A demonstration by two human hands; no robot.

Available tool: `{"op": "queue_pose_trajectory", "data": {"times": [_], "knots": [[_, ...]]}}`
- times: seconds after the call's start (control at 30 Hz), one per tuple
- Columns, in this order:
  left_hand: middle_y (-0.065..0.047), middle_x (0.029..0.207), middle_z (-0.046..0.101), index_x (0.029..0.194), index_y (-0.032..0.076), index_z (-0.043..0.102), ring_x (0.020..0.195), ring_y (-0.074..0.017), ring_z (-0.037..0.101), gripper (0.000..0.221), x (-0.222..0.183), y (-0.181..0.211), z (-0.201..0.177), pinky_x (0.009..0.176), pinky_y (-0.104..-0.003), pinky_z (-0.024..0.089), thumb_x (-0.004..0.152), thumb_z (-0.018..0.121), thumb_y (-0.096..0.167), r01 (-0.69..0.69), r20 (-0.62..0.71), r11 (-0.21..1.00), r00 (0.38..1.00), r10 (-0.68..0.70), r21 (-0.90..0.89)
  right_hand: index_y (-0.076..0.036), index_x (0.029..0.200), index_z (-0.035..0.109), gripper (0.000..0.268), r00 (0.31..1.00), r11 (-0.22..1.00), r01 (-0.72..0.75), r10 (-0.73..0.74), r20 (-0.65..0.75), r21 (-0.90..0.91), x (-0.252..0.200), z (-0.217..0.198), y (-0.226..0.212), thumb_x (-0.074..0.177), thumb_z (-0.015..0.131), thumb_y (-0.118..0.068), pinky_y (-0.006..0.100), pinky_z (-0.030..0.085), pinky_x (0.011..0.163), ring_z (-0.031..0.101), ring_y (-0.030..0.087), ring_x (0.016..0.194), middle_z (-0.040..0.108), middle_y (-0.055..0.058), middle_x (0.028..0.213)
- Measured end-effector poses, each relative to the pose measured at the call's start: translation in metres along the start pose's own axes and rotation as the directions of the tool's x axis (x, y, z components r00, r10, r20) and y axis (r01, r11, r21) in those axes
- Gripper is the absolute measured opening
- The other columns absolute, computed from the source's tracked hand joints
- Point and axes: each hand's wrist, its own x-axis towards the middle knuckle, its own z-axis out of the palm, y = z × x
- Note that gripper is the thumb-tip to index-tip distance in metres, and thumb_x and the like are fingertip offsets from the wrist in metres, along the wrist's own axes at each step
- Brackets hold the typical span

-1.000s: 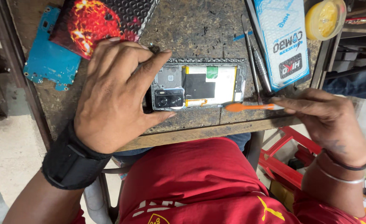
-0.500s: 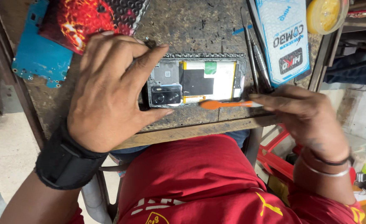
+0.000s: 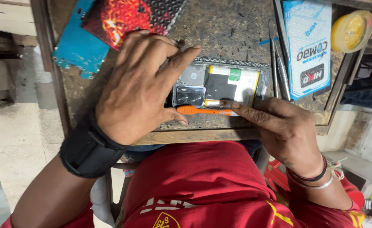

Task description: The person pries open a mobile phone, removes components from the interior, and cleans parts of the internal chassis using a small tool and a brush.

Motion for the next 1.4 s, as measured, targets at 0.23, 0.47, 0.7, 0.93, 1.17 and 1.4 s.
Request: {"op": "queue_pose_trajectory", "data": {"times": [0.23,0.47,0.7,0.93,1.17,1.4], "knots": [[-0.011,0.118,0.052,0.149,0.006,0.051,0.116,-0.0336,0.050,0.116,-0.002,-0.003,0.004,0.109,-0.050,0.040,0.049,0.098,0.043,-0.031,-0.042,1.000,0.999,0.031,0.002,-0.020,0.125,0.075,0.055,0.998,0.997,-0.021,0.025,-0.057,0.077,0.005,0.006,-0.011,0.081,0.069,0.011,0.031,0.058,0.067,0.071,0.020,0.077,0.069,0.006,0.091],[-0.013,0.114,0.051,0.150,0.006,0.050,0.113,-0.0345,0.049,0.115,-0.001,-0.001,0.005,0.106,-0.050,0.040,0.051,0.098,0.043,0.012,-0.037,1.000,0.999,-0.012,0.018,-0.019,0.126,0.077,0.050,0.989,0.997,0.021,-0.031,-0.142,-0.069,0.014,0.011,-0.022,0.084,0.074,0.009,0.035,0.051,0.059,0.065,0.021,0.068,0.068,0.008,0.085],[-0.015,0.119,0.052,0.151,0.004,0.048,0.117,-0.0357,0.049,0.116,0.000,0.000,0.003,0.109,-0.051,0.039,0.053,0.097,0.043,0.012,-0.039,1.000,0.999,-0.012,0.001,-0.015,0.133,0.075,0.043,0.916,0.978,-0.193,0.151,-0.372,-0.079,0.010,0.008,-0.002,0.099,0.070,0.010,0.032,0.051,0.067,0.066,0.020,0.076,0.067,0.008,0.095],[-0.006,0.117,0.059,0.108,0.013,0.072,0.121,-0.0293,0.052,0.053,-0.002,0.007,-0.002,0.111,-0.053,0.035,0.065,0.088,0.040,-0.052,-0.040,0.999,0.998,0.053,0.016,-0.013,0.129,0.077,0.038,0.875,0.930,-0.277,0.139,-0.463,-0.243,0.014,-0.001,0.022,0.098,0.066,0.006,0.041,0.051,0.081,0.067,0.030,0.093,0.070,0.012,0.105],[-0.001,0.116,0.067,0.109,0.021,0.074,0.111,-0.0241,0.061,0.054,-0.025,-0.018,0.044,0.101,-0.053,0.044,0.070,0.068,0.059,-0.052,-0.063,0.952,0.995,0.075,0.302,-0.012,0.122,0.074,0.044,0.825,0.976,-0.211,0.152,-0.545,-0.047,0.005,-0.024,0.042,0.079,0.077,-0.007,0.044,0.048,0.086,0.066,0.033,0.097,0.071,0.012,0.113],[0.001,0.083,0.060,0.083,0.020,0.068,0.076,-0.0229,0.059,0.035,0.015,-0.115,0.141,0.067,-0.043,0.043,0.074,0.065,0.054,-0.407,-0.290,0.800,0.779,0.556,0.441,-0.002,0.139,0.055,0.042,0.201,0.990,-0.026,0.140,-0.969,0.138,-0.063,-0.099,0.070,0.102,0.074,-0.003,0.029,0.053,0.090,0.066,0.020,0.104,0.064,0.013,0.134]]}}
